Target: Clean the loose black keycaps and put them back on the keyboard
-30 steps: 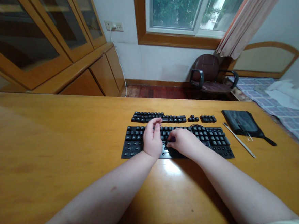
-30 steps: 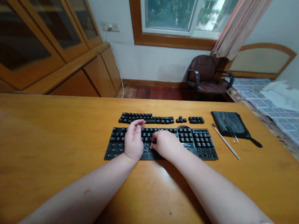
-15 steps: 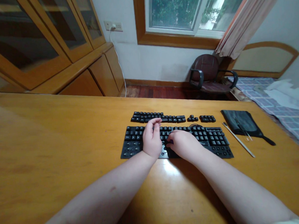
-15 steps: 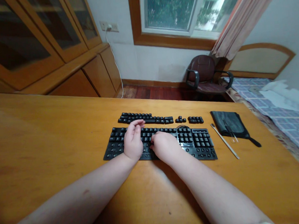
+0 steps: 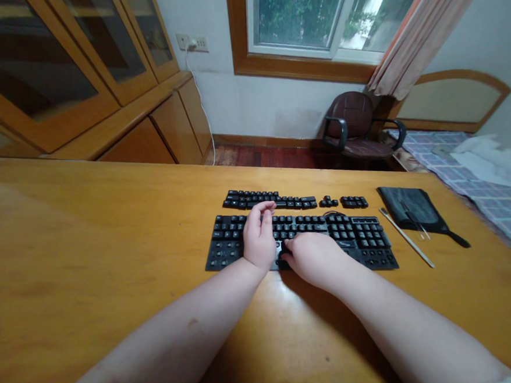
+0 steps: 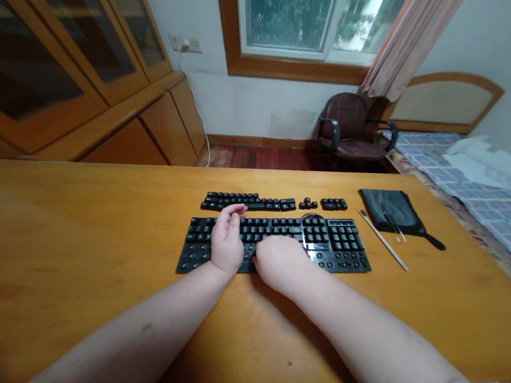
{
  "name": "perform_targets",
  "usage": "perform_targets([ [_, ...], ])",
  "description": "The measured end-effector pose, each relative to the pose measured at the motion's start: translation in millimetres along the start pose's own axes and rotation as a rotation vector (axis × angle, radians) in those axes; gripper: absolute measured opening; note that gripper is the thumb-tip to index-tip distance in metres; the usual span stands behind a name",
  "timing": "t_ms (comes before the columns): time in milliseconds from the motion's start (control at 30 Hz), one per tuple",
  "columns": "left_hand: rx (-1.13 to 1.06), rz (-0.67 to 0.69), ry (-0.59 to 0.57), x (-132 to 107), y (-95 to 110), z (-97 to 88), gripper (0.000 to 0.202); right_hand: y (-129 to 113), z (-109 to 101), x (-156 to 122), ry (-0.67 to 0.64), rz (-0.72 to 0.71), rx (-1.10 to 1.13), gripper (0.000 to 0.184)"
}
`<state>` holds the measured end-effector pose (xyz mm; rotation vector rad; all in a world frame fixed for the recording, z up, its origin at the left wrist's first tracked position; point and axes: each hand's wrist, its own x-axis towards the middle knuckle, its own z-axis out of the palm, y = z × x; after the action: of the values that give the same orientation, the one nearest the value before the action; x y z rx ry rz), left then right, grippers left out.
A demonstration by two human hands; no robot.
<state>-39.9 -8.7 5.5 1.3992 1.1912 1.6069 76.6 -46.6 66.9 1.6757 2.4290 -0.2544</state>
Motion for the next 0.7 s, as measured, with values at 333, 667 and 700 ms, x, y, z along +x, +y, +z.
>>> perform_targets([
  [333, -0.082, -0.003, -0.064, 0.6, 1.1, -2.6, 0.029, 10.4, -8.4, 5.7, 0.129, 0.023, 0.438, 0.025],
  [667, -0.683, -0.336, -0.661, -12.7, 5.7, 13.9, 0.071, 47.6, -1.1, 61.1, 0.684, 0.334, 1.007, 0.028],
  [700, -0.725, -0.407, -0.659, -11.8, 5.4, 14.5, 0.070, 51.0, -0.9, 71.4, 0.655, 0.361, 0.901, 0.027],
])
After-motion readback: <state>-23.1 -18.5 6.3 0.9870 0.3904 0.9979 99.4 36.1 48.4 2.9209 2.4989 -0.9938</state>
